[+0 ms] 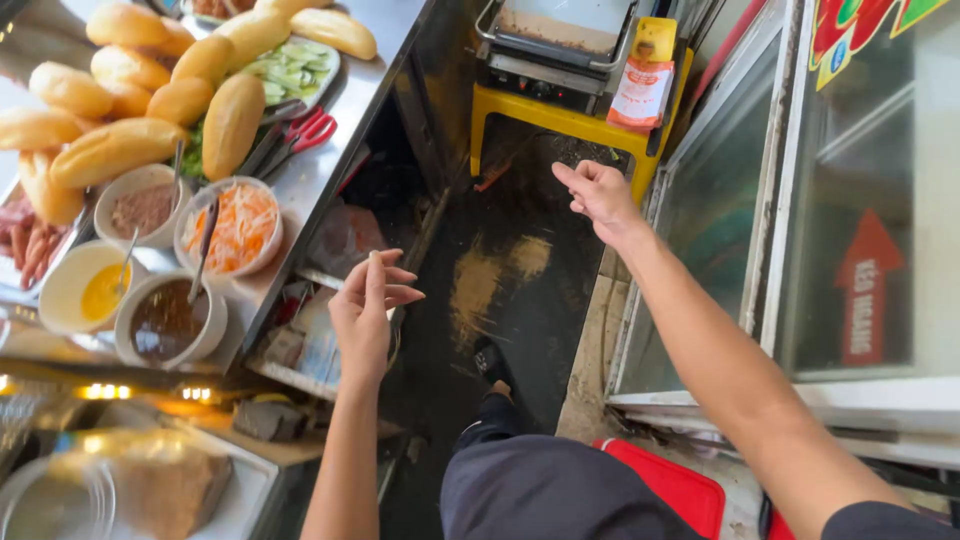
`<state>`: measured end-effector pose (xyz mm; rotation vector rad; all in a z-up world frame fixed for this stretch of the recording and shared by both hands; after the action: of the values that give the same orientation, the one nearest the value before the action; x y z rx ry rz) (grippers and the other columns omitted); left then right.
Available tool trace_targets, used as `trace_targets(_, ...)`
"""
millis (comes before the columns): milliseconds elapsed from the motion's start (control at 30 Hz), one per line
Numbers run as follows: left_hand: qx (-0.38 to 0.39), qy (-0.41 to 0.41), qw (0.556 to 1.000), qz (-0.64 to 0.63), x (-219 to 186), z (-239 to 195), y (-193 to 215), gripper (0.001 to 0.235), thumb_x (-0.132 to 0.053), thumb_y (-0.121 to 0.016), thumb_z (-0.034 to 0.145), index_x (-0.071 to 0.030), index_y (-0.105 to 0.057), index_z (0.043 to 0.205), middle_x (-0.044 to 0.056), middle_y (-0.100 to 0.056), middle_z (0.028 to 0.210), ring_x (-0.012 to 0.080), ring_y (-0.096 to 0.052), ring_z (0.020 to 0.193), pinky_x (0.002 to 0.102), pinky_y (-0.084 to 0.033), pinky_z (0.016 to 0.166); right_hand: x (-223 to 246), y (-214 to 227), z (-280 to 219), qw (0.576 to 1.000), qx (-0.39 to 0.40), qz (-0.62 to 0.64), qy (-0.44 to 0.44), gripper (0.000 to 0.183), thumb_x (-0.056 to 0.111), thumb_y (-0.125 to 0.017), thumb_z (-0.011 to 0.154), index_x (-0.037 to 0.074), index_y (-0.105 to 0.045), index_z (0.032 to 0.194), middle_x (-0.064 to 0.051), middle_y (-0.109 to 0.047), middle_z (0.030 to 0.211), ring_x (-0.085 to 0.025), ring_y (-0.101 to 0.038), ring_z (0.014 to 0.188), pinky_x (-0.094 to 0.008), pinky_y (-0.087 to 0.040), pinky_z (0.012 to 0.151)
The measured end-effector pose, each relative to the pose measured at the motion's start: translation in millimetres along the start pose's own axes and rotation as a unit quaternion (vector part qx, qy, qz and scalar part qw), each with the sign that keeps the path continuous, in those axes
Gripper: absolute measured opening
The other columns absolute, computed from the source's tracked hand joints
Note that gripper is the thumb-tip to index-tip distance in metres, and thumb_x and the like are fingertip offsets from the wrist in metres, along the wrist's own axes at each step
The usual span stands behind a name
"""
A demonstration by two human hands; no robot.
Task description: Preparing and toasting banh mi sandwiches at a food stall.
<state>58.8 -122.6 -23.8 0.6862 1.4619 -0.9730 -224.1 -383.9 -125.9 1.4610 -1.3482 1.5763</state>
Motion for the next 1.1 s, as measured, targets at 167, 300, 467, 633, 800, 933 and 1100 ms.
trace_targets(167, 0.047, 0.034, 0.996, -0.072, 97, 167, -31, 0.043, -0.035, -0.054, 0.111, -0.003, -0.059, 0.083, 0.007, -0.062, 0.069, 0.0159, -0.066, 0.063, 0.031, -0.059, 0.063, 36, 93, 106, 0.995, -0.08, -0.058, -0.006, 0.04, 0.026, -0.08, 0.093, 0.018, -0.048, 0.071, 0.01, -0.043, 0.065, -0.002, -0.037, 0.054, -0.022, -0.033, 0.05)
trace_targets(300, 0.087, 0.072, 0.993, -0.024, 173, 284, -95, 0.056, -0.04, -0.053, 0.114, -0.003, -0.054, 0.073, 0.01, -0.06, 0.064, 0.0178, -0.066, 0.06, 0.029, -0.053, 0.061, 50, 168, 163, 0.98, -0.184, -0.076, -0.024, 0.034, 0.025, -0.079, 0.093, 0.018, -0.053, 0.073, 0.008, -0.045, 0.066, -0.004, -0.039, 0.053, -0.022, -0.034, 0.05)
trace_targets(467, 0.231, 0.021, 0.972, 0.044, 155, 377, -225, 0.051, -0.035, -0.067, 0.096, -0.005, -0.056, 0.136, 0.008, -0.07, 0.104, 0.0157, -0.072, 0.085, 0.027, -0.057, 0.07, 15, 235, 237, 0.967, -0.239, -0.026, -0.085, 0.015, 0.029, -0.069, 0.098, 0.015, -0.064, 0.096, 0.006, -0.054, 0.074, -0.005, -0.047, 0.058, -0.023, -0.041, 0.055)
trace_targets(633, 0.226, -0.015, 0.934, 0.278, 259, 490, -288, 0.073, -0.039, -0.074, 0.093, -0.01, -0.044, 0.153, 0.015, -0.069, 0.122, 0.029, -0.065, 0.109, 0.039, -0.052, 0.091, -60, 308, 356, 0.961, -0.216, -0.045, -0.168, 0.019, 0.028, -0.065, 0.102, 0.013, -0.067, 0.113, 0.003, -0.064, 0.086, -0.007, -0.06, 0.07, -0.026, -0.051, 0.065)
trace_targets(800, 0.241, -0.079, 0.835, 0.488, 330, 583, -341, 0.092, -0.035, -0.08, 0.086, -0.012, -0.032, 0.161, 0.024, -0.05, 0.146, 0.0404, -0.041, 0.138, 0.052, -0.036, 0.115, -169, 404, 481, 0.932, -0.26, 0.004, -0.251, 0.021, 0.03, -0.065, 0.097, 0.015, -0.066, 0.112, 0.0, -0.07, 0.093, -0.012, -0.07, 0.079, -0.031, -0.054, 0.067)
trace_targets(933, 0.299, -0.031, 0.71, 0.637, 390, 648, -362, 0.101, -0.034, -0.083, 0.077, -0.021, -0.029, 0.161, 0.021, -0.036, 0.157, 0.041, -0.026, 0.148, 0.067, -0.025, 0.113, -198, 455, 524, 0.875, -0.338, -0.176, -0.298, 0.034, 0.031, -0.075, 0.086, 0.015, -0.07, 0.116, -0.003, -0.071, 0.095, -0.022, -0.072, 0.081, -0.037, -0.057, 0.074)
trace_targets(1100, 0.336, -0.007, 0.633, 0.697, 446, 663, -364, 0.093, -0.039, -0.082, 0.077, -0.02, -0.037, 0.155, 0.018, -0.031, 0.162, 0.0421, -0.011, 0.156, 0.075, -0.017, 0.116, -147, 477, 502, 0.683, -0.464, -0.515, -0.23, 0.058, 0.036, -0.096, 0.061, 0.012, -0.068, 0.106, -0.017, -0.066, 0.107, -0.043, -0.065, 0.096, -0.057, -0.053, 0.072)
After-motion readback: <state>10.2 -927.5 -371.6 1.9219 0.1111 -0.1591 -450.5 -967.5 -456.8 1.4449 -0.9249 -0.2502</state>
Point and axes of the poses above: each hand's wrist, its own z-axis towards the middle knuckle, its own y-axis out of the back of the hand, x = y × z, the point moved 8 cm from there along z, towards the middle knuckle
